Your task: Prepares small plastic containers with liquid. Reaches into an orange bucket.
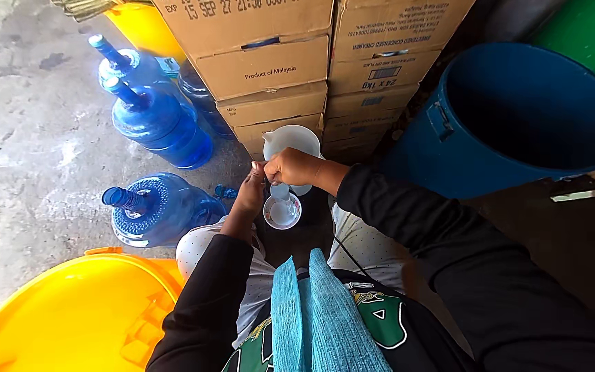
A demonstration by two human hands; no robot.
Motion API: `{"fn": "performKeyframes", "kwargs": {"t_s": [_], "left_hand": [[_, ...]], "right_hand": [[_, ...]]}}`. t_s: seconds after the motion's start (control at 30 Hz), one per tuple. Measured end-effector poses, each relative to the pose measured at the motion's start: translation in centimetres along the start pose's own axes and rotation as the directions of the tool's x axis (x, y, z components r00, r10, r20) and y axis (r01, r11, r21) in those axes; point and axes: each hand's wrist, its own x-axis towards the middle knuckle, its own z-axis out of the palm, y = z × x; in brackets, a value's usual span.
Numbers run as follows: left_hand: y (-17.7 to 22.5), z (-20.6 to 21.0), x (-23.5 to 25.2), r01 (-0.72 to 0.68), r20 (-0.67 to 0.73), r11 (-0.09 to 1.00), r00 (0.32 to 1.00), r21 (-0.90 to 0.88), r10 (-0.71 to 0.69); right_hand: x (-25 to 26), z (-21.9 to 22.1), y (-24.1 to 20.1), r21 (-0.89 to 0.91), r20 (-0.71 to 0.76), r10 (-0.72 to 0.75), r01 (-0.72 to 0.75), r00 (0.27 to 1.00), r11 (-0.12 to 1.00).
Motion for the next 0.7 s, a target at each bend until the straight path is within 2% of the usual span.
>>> {"fn": "performKeyframes", "kwargs": {"t_s": [0.13,0.2,0.3,0.4,0.5,0.7], "left_hand": [[0.0,1.3,0.6,0.024,0.086,0.987,0.996,-0.159,-0.010],[0.2,1.4,0.6,0.022,0.094,0.976,0.996,-0.216,-0.002],[0.0,1.4,1.1,-0.056,0.070,0.958,0.994,-0.283,0.078],[0.1,1.1,0.7,-0.050,0.071,0.964,0.995,-0.262,0.071],[0.0,0.3,-0.3,0.005,0.152,0.985,0.988,-0.174,0.022],[-1.0,-0.1,0.1,-0.005,0.233,0.981,0.971,-0.195,0.051]], "right_hand": [[0.0,-0.2,0.1,-0.033,0.001,-0.027,0.027,1.000,0.999],[-0.2,-0.3,0.4,0.011,-0.012,0.006,-0.006,1.000,1.000],[-0.4,0.0,1.1,0.109,-0.059,0.062,-0.055,0.996,0.993],[-0.6,0.1,1.0,0.189,-0.056,0.130,-0.118,0.990,0.975],[-0.8,0.1,0.7,0.275,-0.046,0.216,-0.196,0.975,0.941],[-0.9,0.7,1.4,0.362,-0.065,0.293,-0.251,0.954,0.898]]}}
